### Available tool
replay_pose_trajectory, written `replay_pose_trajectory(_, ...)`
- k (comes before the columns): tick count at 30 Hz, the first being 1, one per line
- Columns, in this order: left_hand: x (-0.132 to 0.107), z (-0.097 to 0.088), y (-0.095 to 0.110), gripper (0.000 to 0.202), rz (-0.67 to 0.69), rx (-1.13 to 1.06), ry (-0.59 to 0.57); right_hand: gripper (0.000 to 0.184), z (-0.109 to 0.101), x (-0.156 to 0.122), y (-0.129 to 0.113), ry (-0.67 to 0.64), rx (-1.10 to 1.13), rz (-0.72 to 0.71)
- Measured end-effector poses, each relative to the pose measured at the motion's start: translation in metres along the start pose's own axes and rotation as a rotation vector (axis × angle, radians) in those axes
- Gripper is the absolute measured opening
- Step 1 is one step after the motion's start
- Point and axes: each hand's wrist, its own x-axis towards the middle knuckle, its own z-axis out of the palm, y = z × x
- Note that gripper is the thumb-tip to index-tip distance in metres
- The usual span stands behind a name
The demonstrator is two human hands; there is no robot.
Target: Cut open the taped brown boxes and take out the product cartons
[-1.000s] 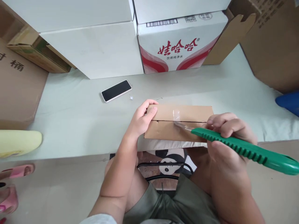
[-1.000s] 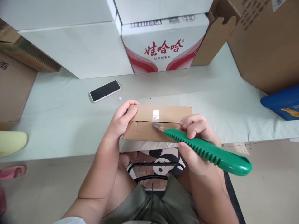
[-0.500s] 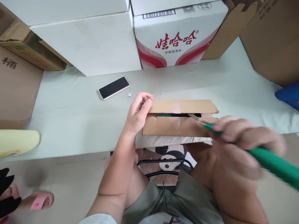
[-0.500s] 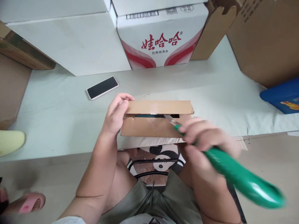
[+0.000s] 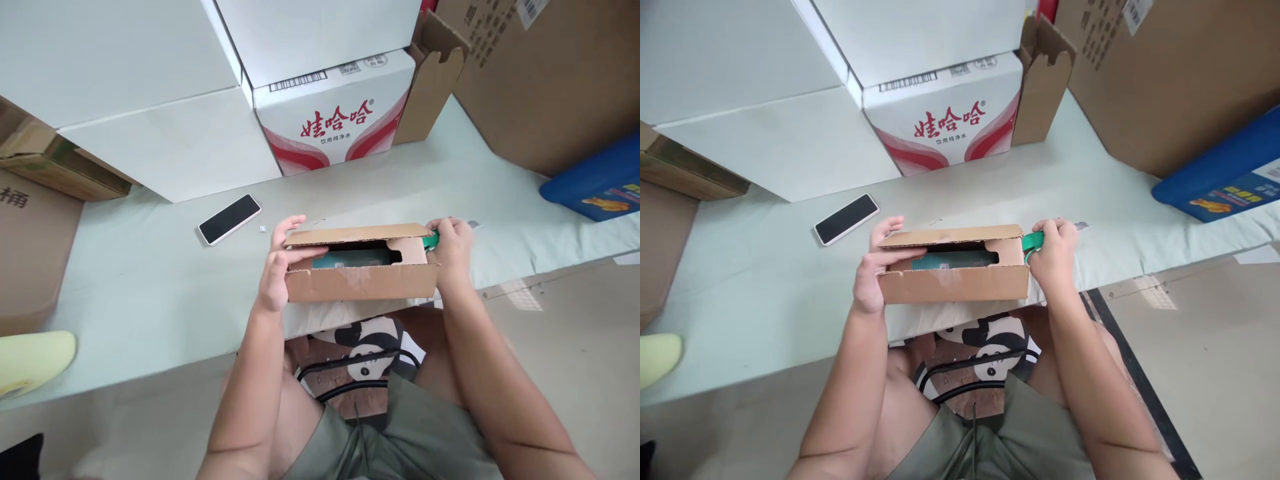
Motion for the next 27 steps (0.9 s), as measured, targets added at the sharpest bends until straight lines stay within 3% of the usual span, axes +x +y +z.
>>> replay_pose_trajectory(4,-0.001,-0.002,0.006,0.092,0.013,0.052,-0.187,0.028,0.002,-0.001,0.01,-0.087,-0.284,0.123)
replay_pose_trajectory(8,-0.004,-0.004,0.011,0.092,0.084,0.077,-0.249,0.025,0.006,-0.001,0.009,-0.085,-0.29,0.14)
replay_pose_trajectory(10,-0.005,-0.004,0.012,0.086,0.104,0.072,-0.236,0.023,0.005,-0.003,0.002,-0.002,-0.19,0.076)
replay_pose_trajectory(13,-0.007,-0.002,0.011,0.084,0.095,0.053,-0.173,0.019,0.002,-0.01,-0.016,0.175,0.137,-0.138)
replay_pose_trajectory(16,-0.007,0.002,0.011,0.086,0.071,0.049,-0.089,0.029,0.001,-0.02,-0.036,0.261,0.424,-0.35)
replay_pose_trajectory(18,-0.007,0.003,0.012,0.084,0.049,0.044,-0.012,0.042,0.001,-0.027,-0.047,0.166,0.505,-0.468)
replay_pose_trajectory(21,-0.005,0.002,0.015,0.081,0.038,-0.089,0.097,0.066,-0.003,-0.034,-0.058,-0.164,0.444,-0.573)
replay_pose_trajectory(24,-0.003,-0.005,0.015,0.082,0.006,-0.17,0.185,0.075,-0.014,-0.038,-0.064,-0.426,0.309,-0.622)
replay_pose_trajectory(26,-0.002,-0.01,0.008,0.083,0.02,-0.172,0.208,0.078,-0.022,-0.042,-0.067,-0.486,0.183,-0.666)
replay_pose_trajectory(27,-0.002,-0.012,0.003,0.082,0.056,-0.194,0.208,0.079,-0.024,-0.044,-0.067,-0.451,0.134,-0.709)
